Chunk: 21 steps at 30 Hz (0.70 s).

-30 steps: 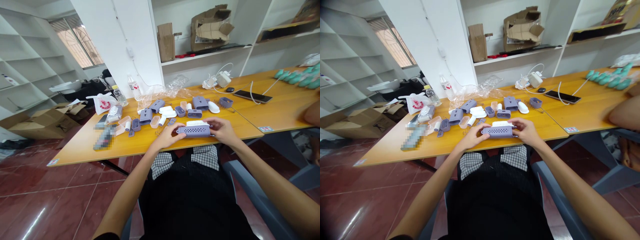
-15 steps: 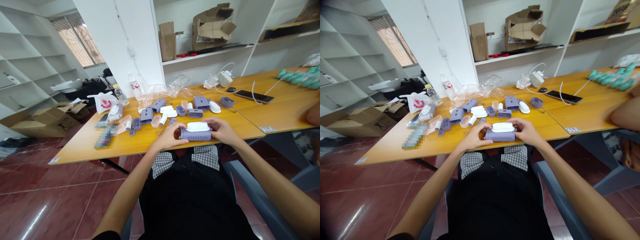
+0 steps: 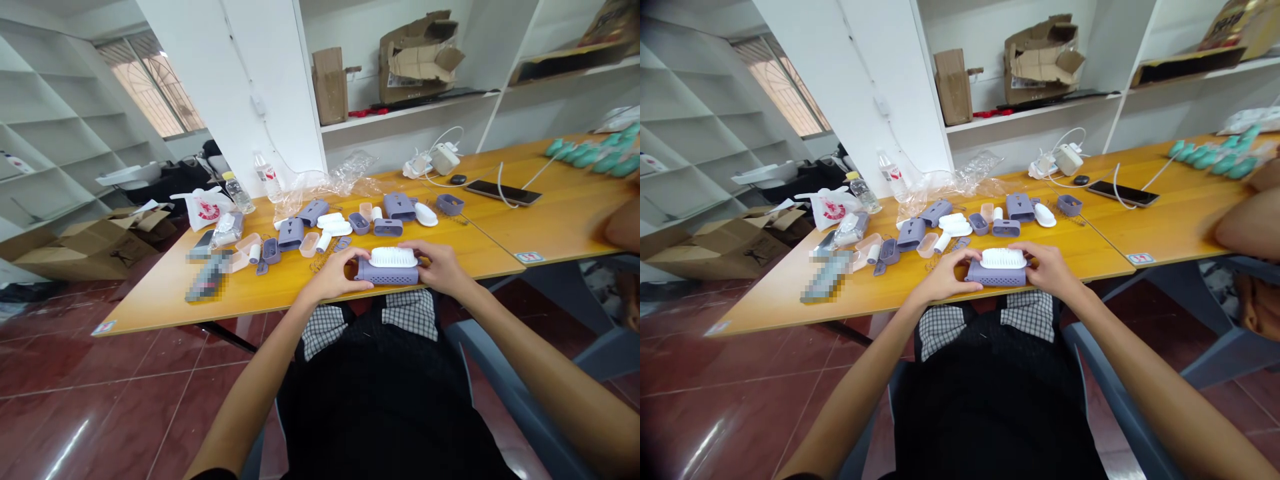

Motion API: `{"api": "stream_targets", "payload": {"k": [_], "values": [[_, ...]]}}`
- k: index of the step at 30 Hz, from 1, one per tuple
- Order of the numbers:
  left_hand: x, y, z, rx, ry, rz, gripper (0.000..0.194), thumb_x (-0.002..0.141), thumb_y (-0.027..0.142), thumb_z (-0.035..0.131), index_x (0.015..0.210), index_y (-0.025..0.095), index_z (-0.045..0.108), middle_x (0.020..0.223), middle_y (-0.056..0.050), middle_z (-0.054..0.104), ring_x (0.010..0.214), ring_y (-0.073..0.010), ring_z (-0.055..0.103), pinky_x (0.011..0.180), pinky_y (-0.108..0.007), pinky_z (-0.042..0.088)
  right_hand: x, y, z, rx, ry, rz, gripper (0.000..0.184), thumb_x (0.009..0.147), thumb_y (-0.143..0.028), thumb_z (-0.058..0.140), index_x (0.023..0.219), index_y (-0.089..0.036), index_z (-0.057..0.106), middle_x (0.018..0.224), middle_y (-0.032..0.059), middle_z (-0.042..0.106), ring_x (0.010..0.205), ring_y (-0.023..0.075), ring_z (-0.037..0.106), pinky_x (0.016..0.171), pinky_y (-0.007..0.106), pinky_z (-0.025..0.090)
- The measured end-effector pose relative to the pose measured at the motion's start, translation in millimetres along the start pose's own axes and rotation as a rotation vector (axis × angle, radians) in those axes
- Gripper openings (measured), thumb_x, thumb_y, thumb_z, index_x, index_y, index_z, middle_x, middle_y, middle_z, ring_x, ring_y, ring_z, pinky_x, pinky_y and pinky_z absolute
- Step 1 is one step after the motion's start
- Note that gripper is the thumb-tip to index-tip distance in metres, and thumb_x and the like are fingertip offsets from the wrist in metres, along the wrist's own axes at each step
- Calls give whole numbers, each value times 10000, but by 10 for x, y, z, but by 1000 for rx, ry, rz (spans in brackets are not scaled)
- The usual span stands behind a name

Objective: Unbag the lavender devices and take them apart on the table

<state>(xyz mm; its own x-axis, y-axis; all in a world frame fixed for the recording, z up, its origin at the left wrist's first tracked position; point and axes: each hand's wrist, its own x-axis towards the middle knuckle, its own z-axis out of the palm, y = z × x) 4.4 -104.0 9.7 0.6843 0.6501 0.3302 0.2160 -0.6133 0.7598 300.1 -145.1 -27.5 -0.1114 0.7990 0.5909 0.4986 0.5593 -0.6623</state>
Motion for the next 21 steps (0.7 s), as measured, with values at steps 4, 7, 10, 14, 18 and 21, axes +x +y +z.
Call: {"api": "stream_targets", "payload": {"k": [4,7,10,14,18,21], "values": [[1,-15,4,-7,3,8,528,790,356,950,1234,231,692,1375,-117,717,1276,-302,682,1124,-510,527,-2,-4,-16,3,-20,1,475,750,-169,702,1189,-300,829,1141,53,849,924,307,799,847,477,668],[7,-28,7,-6,21,-31,572,785,360,953,1277,224,692,1390,-127,719,1261,-302,691,1109,-508,537,-1,-8,-11,1,-25,21,487,755,-182,719,1217,-299,818,1140,55,846,941,310,801,851,471,668],[13,-32,2,-20,14,-65,584,783,366,956,1291,221,707,1405,-135,721,1274,-314,691,1118,-522,534,-7,-26,-6,-33,-8,10,485,760,-179,715,1217,-307,814,1173,55,842,970,312,800,886,474,660],[11,-29,-9,-41,4,-76,598,772,397,967,1286,215,720,1384,-137,730,1252,-320,697,1117,-545,534,-22,-58,-9,-60,-33,-31,491,775,-184,740,1243,-321,798,1232,61,835,1066,337,795,965,497,639],[3,-24,-9,-40,10,-92,605,779,415,963,1291,212,713,1345,-130,738,1188,-303,710,1085,-525,550,-6,-68,-2,-37,-66,-57,496,820,-180,729,1286,-338,786,1314,57,810,1173,351,772,1041,536,613],[2,-28,-1,-38,21,-80,600,775,400,968,1287,222,711,1344,-126,737,1188,-301,708,1080,-514,550,37,-68,-30,4,-70,10,453,810,-193,748,1238,-329,808,1267,56,823,1133,351,776,1030,552,618]]}}
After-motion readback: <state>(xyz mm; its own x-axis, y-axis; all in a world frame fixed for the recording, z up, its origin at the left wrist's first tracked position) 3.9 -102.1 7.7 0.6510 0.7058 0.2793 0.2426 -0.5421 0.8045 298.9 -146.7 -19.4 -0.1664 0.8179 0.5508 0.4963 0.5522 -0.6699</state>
